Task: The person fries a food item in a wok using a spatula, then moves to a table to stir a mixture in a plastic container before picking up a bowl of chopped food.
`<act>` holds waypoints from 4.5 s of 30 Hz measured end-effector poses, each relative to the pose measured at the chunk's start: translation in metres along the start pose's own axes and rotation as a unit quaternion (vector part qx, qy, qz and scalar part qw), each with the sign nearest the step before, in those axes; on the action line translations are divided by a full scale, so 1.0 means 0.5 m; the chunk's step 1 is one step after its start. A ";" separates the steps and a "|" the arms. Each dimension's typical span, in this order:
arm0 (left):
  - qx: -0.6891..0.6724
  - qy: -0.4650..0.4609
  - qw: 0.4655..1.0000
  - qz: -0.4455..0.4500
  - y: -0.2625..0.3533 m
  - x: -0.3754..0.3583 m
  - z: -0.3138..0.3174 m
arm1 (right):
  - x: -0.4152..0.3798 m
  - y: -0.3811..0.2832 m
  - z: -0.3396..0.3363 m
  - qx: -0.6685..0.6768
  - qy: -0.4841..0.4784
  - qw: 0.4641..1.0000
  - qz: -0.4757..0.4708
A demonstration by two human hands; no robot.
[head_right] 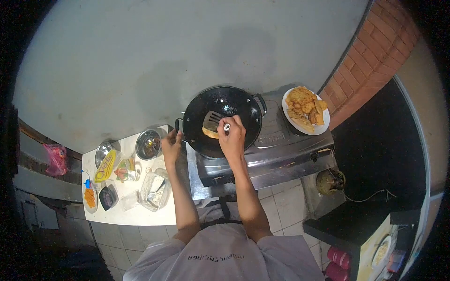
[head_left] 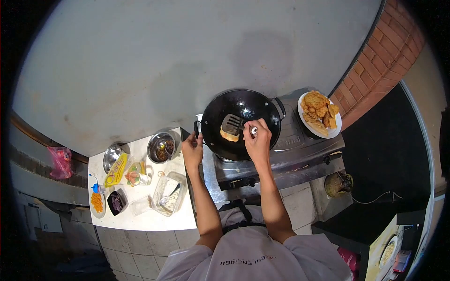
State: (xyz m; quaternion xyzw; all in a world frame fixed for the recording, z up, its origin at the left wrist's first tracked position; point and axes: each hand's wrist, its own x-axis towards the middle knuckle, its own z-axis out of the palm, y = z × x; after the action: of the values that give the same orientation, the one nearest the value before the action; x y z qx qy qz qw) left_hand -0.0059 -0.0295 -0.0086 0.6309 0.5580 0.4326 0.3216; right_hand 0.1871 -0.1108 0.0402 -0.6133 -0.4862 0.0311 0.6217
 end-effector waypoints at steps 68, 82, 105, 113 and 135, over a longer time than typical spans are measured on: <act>0.004 0.000 1.000 -0.015 0.021 -0.016 0.006 | -0.015 0.058 0.009 -0.010 0.060 0.987 0.149; 0.024 0.002 1.000 -0.008 0.008 -0.010 0.006 | 0.002 0.029 -0.042 0.062 0.070 0.980 0.174; 0.028 0.021 0.999 -0.017 -0.002 -0.007 0.013 | 0.003 0.052 -0.044 -0.036 -0.018 0.994 0.100; 0.033 0.023 0.999 0.000 0.006 -0.013 0.008 | -0.002 0.042 -0.032 0.006 -0.008 0.989 0.147; 0.035 0.040 0.999 0.005 0.022 -0.030 -0.012 | 0.005 -0.047 -0.047 0.033 -0.044 0.996 0.071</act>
State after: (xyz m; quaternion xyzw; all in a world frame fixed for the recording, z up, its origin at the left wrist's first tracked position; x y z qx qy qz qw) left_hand -0.0069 -0.0467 0.0010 0.6266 0.5823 0.4391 0.2746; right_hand 0.1903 -0.1325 0.0656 -0.6237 -0.4673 0.1183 0.6153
